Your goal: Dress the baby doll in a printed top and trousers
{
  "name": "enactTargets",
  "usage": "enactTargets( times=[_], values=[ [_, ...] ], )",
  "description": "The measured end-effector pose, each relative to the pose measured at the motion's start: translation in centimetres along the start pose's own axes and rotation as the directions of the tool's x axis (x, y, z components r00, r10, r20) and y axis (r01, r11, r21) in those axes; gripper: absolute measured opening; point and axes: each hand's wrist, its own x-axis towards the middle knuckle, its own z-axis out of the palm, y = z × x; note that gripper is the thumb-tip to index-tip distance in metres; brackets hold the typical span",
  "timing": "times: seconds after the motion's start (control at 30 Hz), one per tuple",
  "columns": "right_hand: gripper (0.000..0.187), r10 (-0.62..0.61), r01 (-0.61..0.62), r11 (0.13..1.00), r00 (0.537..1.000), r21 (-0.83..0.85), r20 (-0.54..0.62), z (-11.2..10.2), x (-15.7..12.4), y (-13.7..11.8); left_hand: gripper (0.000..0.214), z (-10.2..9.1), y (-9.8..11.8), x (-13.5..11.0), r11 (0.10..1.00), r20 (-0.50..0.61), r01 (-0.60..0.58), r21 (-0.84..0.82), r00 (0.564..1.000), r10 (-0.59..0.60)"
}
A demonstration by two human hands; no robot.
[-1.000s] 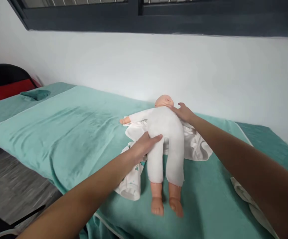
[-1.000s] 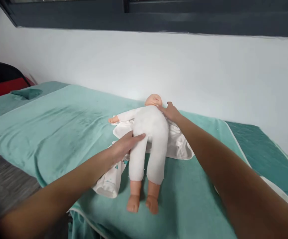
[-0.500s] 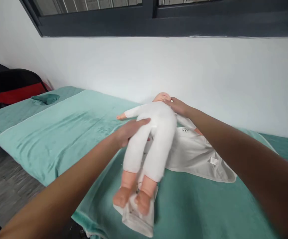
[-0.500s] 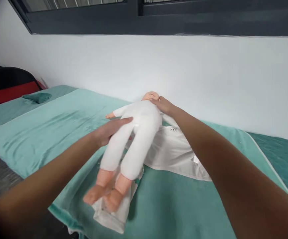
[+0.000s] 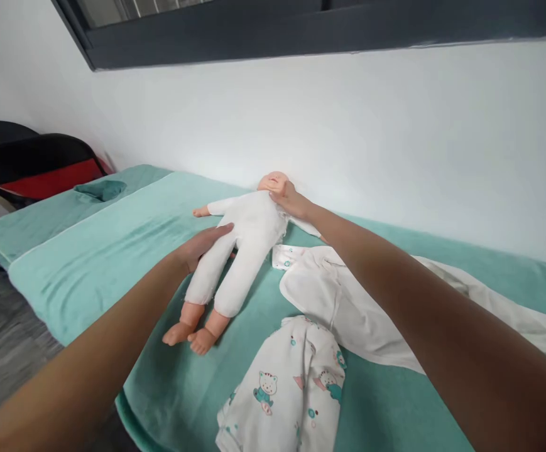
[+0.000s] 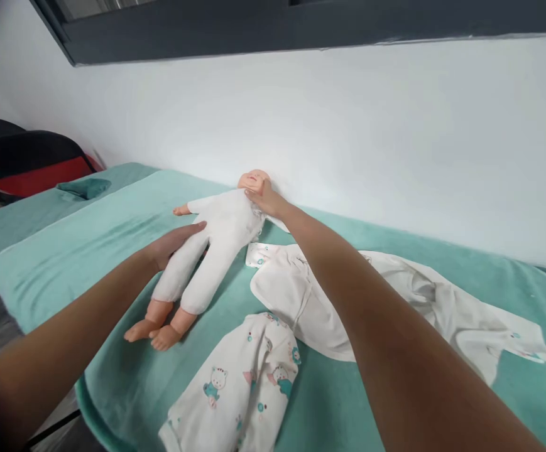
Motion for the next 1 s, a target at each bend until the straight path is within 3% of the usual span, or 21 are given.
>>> enactTargets(
  times=[0.07,0.13,0.2,0.27,0.3,0.37,0.4,0.43,0.5,0.57,0.63,0.7,0.77,0.8,0.9,1.0],
  values=[
    [0.080,0.000,0.000,0.999,1.000,-0.032,-0.002,0.3,0.3,0.8,0.049,-0.2,-0.2,0.2,0.999,-0.048,-0.022,0.028,0.999,0.023],
    [0.079,0.104,-0.110,0.987,0.993,-0.121,-0.049,-0.3,-0.5,1.9,0.055,-0.5,-0.3,0.5,0.998,-0.049,-0.034,0.046,0.998,0.036],
    [0.074,0.255,-0.280,0.927,0.958,-0.248,-0.129,-1.9,-2.4,3.1,0.059,-0.7,-0.3,0.4,0.994,-0.027,-0.047,0.100,0.998,0.050],
    [0.065,0.320,-0.364,0.875,0.930,-0.319,-0.182,-4.4,-5.5,4.3,0.056,-0.8,-0.4,-0.5,0.954,-0.117,-0.094,0.285,0.984,0.132],
    [0.065,0.342,-0.397,0.849,0.916,-0.347,-0.210,-5.9,-7.3,4.8,0.052,-0.7,-0.5,-1.4,0.898,-0.189,-0.141,0.417,0.953,0.237],
    [0.066,0.375,-0.462,0.785,0.885,-0.412,-0.277,-9.2,-11.4,5.5,0.039,0.1,-1.3,-4.3,0.715,-0.238,-0.257,0.651,0.825,0.513],
    [0.063,0.383,-0.481,0.752,0.875,-0.451,-0.296,-10.7,-13.4,5.6,0.034,0.8,-1.9,-6.1,0.621,-0.189,-0.333,0.710,0.759,0.623],
    [0.061,0.390,-0.495,0.717,0.868,-0.491,-0.306,-12.1,-15.4,5.5,0.032,1.6,-2.7,-8.1,0.576,-0.102,-0.411,0.707,0.747,0.657],
    [0.054,0.402,-0.484,0.659,0.874,-0.576,-0.273,-14.3,-19.0,4.9,0.039,3.5,-4.5,-11.6,0.625,0.097,-0.445,0.641,0.855,0.509],
    [0.045,0.412,-0.433,0.614,0.889,-0.661,-0.199,-15.4,-21.8,3.6,0.051,5.3,-5.9,-14.0,0.696,0.214,-0.405,0.592,0.912,0.349],
    [0.030,0.408,-0.351,0.578,0.906,-0.736,-0.112,-15.5,-23.9,1.8,0.042,6.8,-6.6,-15.2,0.715,0.331,-0.378,0.589,0.919,0.213],
    [0.015,0.385,-0.261,0.545,0.922,-0.797,-0.039,-14.9,-25.5,-0.4,0.026,8.2,-6.4,-15.5,0.700,0.416,-0.405,0.588,0.894,0.168],
    [0.011,0.347,-0.187,0.519,0.938,-0.834,0.005,-14.0,-27.1,-3.0,0.014,9.6,-5.6,-15.7,0.643,0.491,-0.539,0.544,0.826,0.277],
    [0.014,0.323,-0.154,0.505,0.946,-0.849,0.021,-13.5,-28.0,-4.5,0.010,10.3,-5.1,-15.9,0.576,0.526,-0.636,0.514,0.764,0.373],
    [0.020,0.221,0.018,0.408,0.968,-0.913,0.118,-12.0,-31.4,-9.2,0.019,13.1,-3.6,-16.4,0.237,0.614,-0.841,0.487,0.522,0.592],
    [0.022,0.102,0.216,0.248,0.964,-0.944,0.247,-10.5,-35.5,-13.8,0.029,16.4,-2.3,-16.7,-0.047,0.726,-0.881,0.470,0.356,0.589]
  ],
)
